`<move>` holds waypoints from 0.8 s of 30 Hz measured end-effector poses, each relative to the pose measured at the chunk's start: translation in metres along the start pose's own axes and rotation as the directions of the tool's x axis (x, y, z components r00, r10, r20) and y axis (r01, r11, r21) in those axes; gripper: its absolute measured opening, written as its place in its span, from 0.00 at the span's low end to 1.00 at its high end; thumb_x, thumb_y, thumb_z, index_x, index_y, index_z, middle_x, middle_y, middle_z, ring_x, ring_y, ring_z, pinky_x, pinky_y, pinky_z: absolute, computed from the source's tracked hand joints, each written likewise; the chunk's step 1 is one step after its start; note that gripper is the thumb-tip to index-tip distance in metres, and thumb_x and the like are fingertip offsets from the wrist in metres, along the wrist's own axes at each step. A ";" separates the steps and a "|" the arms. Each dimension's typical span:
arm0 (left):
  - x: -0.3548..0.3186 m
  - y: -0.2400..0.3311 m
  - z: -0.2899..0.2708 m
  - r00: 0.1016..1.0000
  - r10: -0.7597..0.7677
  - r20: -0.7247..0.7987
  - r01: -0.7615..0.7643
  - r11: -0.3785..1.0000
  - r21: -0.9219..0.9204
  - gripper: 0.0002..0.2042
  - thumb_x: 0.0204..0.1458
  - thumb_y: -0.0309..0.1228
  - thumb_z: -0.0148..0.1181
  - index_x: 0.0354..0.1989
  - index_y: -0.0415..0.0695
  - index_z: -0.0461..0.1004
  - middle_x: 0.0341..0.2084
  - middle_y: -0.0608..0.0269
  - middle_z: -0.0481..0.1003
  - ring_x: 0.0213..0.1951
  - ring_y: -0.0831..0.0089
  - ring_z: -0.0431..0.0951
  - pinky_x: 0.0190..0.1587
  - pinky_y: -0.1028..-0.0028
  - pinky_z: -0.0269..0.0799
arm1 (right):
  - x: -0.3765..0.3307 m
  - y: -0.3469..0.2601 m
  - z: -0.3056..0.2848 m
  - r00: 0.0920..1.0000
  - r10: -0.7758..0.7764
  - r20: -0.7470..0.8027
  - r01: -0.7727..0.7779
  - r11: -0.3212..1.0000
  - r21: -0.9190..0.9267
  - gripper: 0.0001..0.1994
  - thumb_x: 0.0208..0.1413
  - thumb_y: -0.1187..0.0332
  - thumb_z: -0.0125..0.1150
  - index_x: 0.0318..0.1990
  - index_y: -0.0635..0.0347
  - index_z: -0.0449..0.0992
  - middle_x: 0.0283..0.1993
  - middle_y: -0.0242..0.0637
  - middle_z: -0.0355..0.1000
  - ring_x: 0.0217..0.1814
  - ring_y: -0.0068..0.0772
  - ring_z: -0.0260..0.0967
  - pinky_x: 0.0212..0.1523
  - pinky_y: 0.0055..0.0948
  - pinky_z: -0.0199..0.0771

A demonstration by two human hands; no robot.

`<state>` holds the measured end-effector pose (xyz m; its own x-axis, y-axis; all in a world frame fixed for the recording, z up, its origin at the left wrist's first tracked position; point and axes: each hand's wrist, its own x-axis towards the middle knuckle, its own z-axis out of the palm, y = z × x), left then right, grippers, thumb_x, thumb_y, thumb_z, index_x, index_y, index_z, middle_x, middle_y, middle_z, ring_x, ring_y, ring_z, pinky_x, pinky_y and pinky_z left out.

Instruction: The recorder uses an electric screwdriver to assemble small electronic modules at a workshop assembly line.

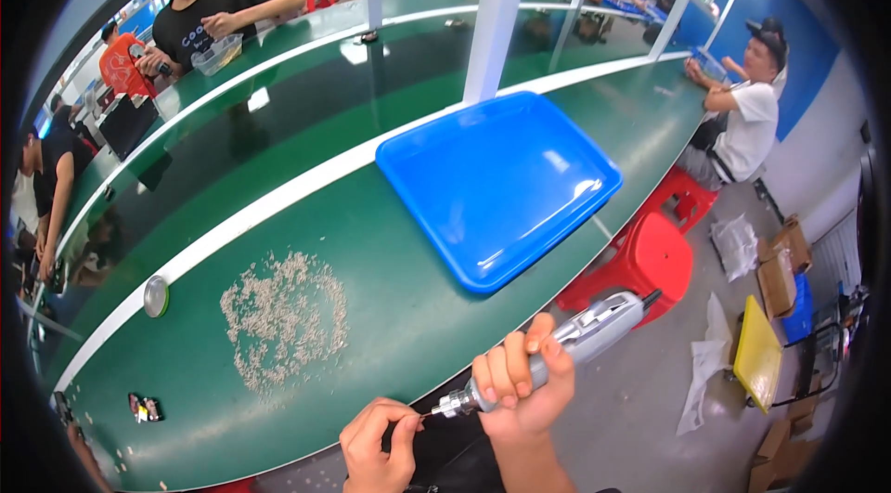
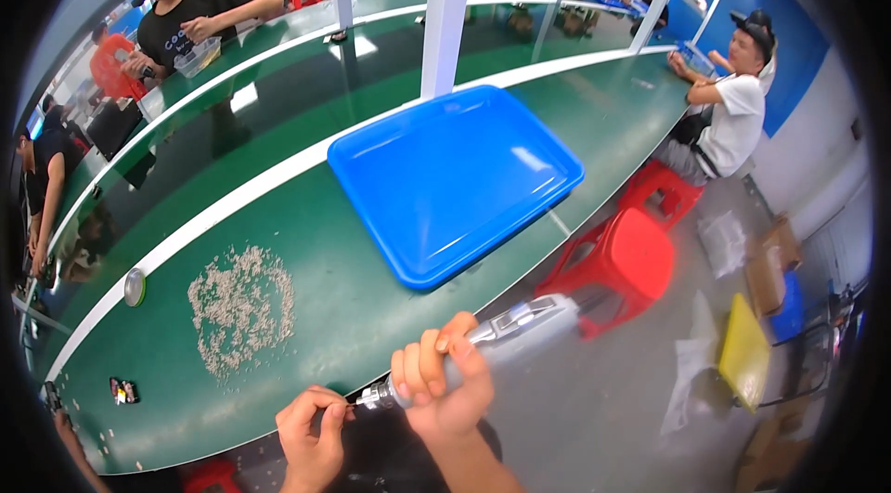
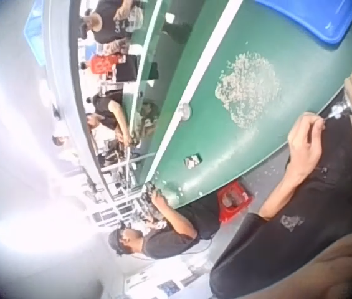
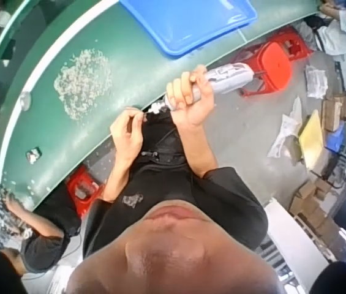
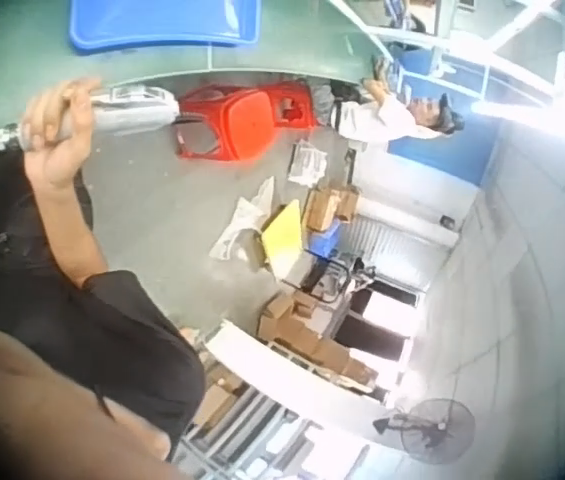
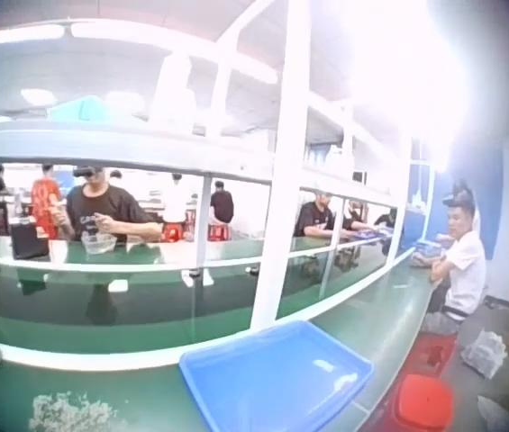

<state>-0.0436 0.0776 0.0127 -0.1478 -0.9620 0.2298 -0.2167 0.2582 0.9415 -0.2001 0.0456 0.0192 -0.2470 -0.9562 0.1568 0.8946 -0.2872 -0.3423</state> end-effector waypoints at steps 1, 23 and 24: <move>0.002 0.009 -0.003 0.999 -0.045 -0.001 0.045 0.999 0.023 0.03 0.52 0.20 0.53 0.27 0.35 0.68 0.22 0.58 0.71 0.23 0.72 0.70 0.27 0.77 0.66 | -0.001 0.000 -0.001 1.000 0.001 -0.025 -0.001 1.000 0.025 0.07 0.60 0.65 0.44 0.31 0.56 0.62 0.13 0.28 0.54 0.11 0.22 0.49 0.21 0.27 0.58; 0.092 0.142 -0.078 0.716 0.676 0.177 -0.691 0.722 0.038 0.09 0.56 0.30 0.53 0.31 0.36 0.73 0.24 0.51 0.75 0.27 0.61 0.75 0.31 0.68 0.70 | 0.034 0.029 -0.024 0.974 0.064 -0.219 -0.037 0.992 0.124 0.11 0.59 0.59 0.50 0.32 0.56 0.70 0.15 0.29 0.53 0.17 0.23 0.50 0.26 0.26 0.55; 0.092 0.151 -0.078 0.675 0.728 0.118 -0.729 0.683 -0.050 0.12 0.59 0.34 0.51 0.34 0.36 0.73 0.25 0.50 0.75 0.27 0.61 0.74 0.31 0.68 0.70 | 0.033 0.028 -0.026 0.970 0.083 -0.228 -0.050 0.988 0.148 0.11 0.59 0.59 0.49 0.33 0.56 0.70 0.16 0.30 0.54 0.19 0.24 0.52 0.28 0.26 0.55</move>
<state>-0.0144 0.0215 0.1954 -0.3715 -0.4505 0.8118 0.0080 0.8728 0.4880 -0.1931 0.0047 -0.0088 -0.2504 -0.9642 -0.0872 0.9510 -0.2281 -0.2087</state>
